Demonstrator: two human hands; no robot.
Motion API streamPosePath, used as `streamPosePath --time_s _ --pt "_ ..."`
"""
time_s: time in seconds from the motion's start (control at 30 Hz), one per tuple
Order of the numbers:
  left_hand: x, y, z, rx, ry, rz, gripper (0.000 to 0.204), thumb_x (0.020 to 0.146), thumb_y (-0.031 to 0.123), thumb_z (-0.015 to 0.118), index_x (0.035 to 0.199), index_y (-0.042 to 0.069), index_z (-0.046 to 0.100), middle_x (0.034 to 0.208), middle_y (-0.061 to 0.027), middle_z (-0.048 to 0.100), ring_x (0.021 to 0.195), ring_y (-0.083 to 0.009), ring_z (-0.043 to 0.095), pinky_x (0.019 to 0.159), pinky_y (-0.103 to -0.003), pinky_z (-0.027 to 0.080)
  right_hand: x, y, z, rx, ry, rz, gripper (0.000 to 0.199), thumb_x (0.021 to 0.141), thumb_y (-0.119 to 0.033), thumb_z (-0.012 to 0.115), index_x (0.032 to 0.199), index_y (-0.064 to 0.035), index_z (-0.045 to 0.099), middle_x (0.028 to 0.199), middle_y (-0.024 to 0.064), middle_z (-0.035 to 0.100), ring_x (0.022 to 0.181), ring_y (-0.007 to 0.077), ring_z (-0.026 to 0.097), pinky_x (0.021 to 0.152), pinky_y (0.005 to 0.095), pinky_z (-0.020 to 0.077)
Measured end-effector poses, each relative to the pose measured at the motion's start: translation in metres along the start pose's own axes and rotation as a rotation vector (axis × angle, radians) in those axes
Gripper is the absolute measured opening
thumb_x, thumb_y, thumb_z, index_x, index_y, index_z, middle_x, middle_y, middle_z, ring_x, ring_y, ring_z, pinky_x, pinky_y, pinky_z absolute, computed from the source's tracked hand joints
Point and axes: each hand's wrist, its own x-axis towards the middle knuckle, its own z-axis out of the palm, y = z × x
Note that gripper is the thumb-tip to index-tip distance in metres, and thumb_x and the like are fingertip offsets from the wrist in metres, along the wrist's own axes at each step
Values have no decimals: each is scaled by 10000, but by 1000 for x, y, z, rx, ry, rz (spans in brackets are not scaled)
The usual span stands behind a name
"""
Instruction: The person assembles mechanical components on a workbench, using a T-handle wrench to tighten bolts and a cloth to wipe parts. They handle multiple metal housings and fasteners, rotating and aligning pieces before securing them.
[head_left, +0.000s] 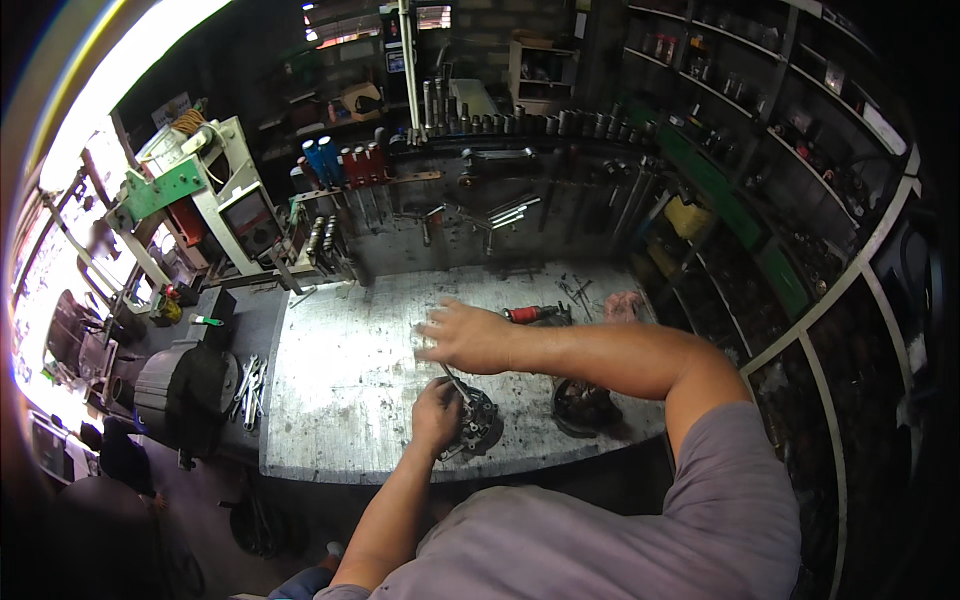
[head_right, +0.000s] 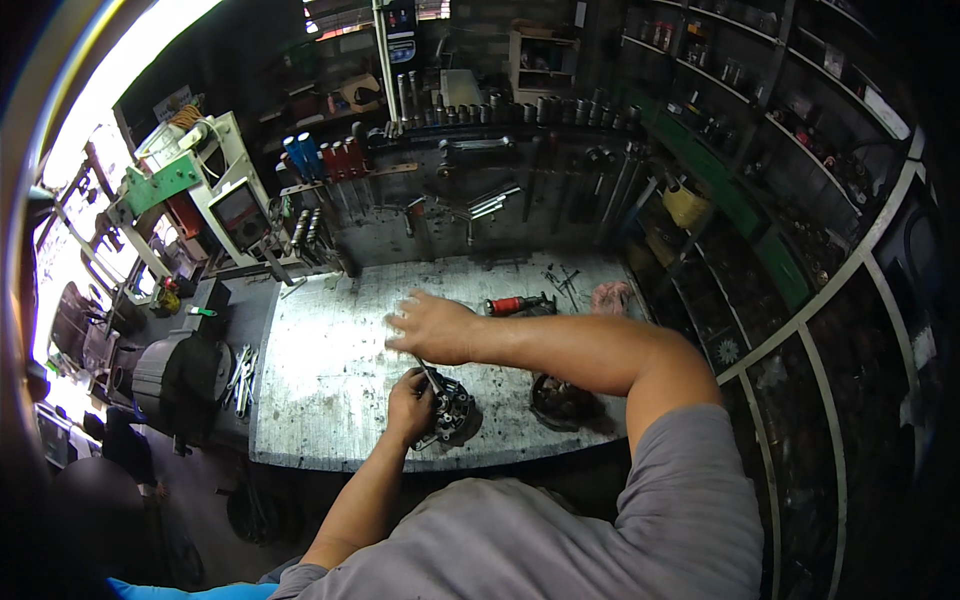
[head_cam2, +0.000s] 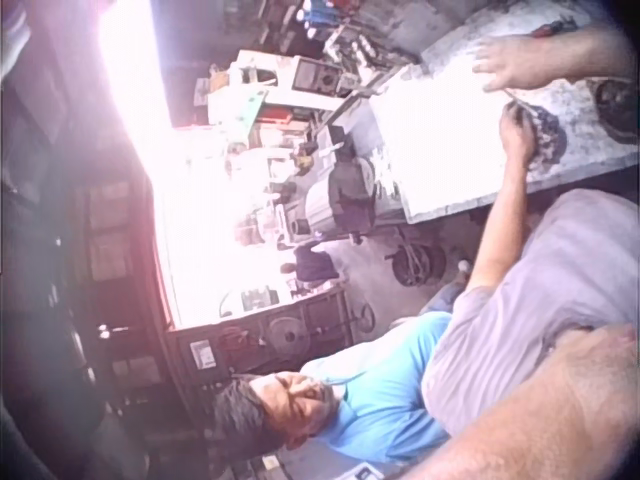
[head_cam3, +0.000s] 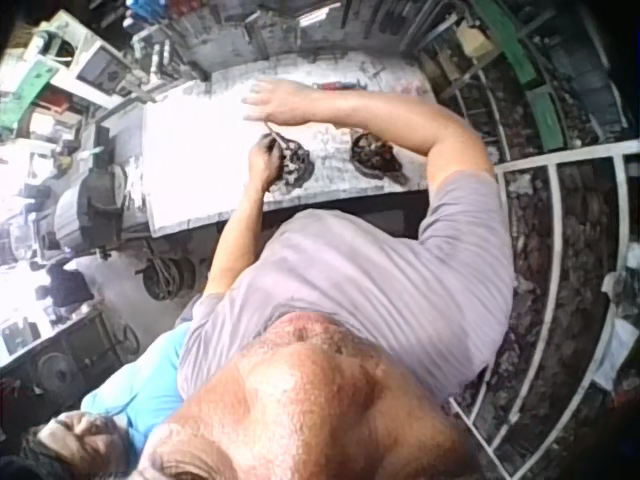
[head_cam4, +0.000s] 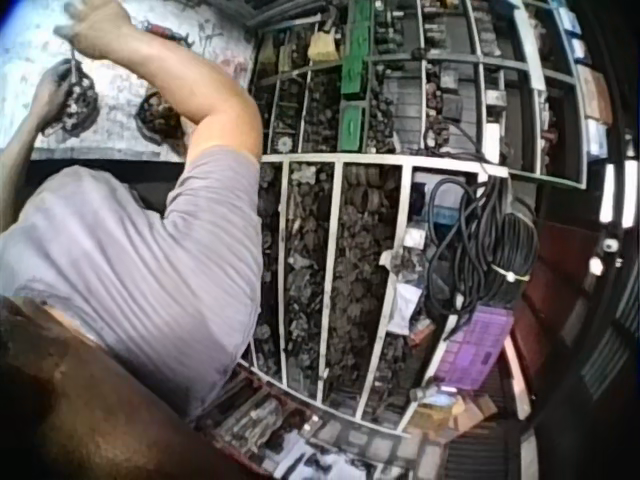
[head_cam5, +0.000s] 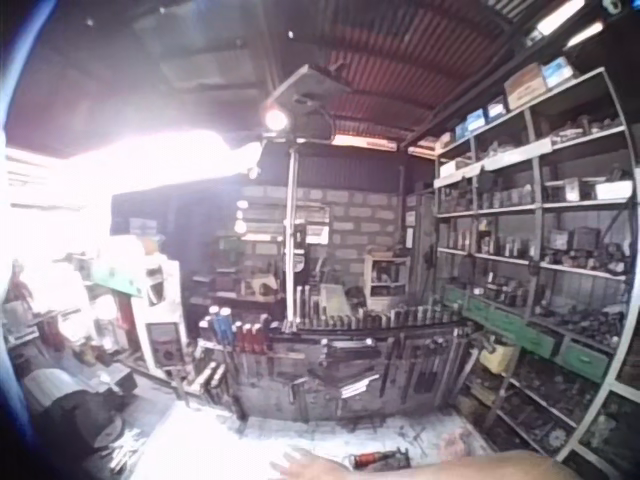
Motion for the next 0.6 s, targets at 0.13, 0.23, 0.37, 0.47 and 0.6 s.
streamPosePath --time_s 0.13,0.23,0.37,0.47,0.6 --pt "-1 -2 2 -19 -20 -52 219 976 178 649 1108 76 791 1203 -177 741 1099 -413 703 960 -481 556 -6 -17 3 -59 -417 -192 322 979 -366 663 848 -123 828 948 148 801 936 375 777 1116 523 498" --pt "-1 -2 2 7 -5 -57 225 979 184 656 1121 67 786 1206 -153 748 1098 -402 714 952 -461 563 5 -30 14 390 -534 580 442 1004 -383 666 946 36 792 944 299 760 918 468 749 841 536 589" --pt "0 2 -1 11 5 -4 247 982 190 665 1158 67 787 1226 -168 744 1118 -405 712 969 -469 559 5 -11 8 167 -130 335 324 978 -329 681 1002 -33 809 947 221 782 984 412 769 1003 520 545" --pt "-2 4 -1 -30 6 -39 251 984 194 664 1164 70 788 1222 -179 741 1120 -416 707 974 -478 555 -10 -2 1 -175 215 -358 219 934 -268 689 1051 -132 815 938 147 793 1029 347 780 1124 509 478" --pt "-3 6 0 44 1 -88 257 986 209 668 1174 83 791 1226 -173 739 1121 -422 699 972 -483 550 -9 -29 12 107 -460 229 231 872 -258 738 946 -52 811 962 201 795 999 364 785 966 493 584"
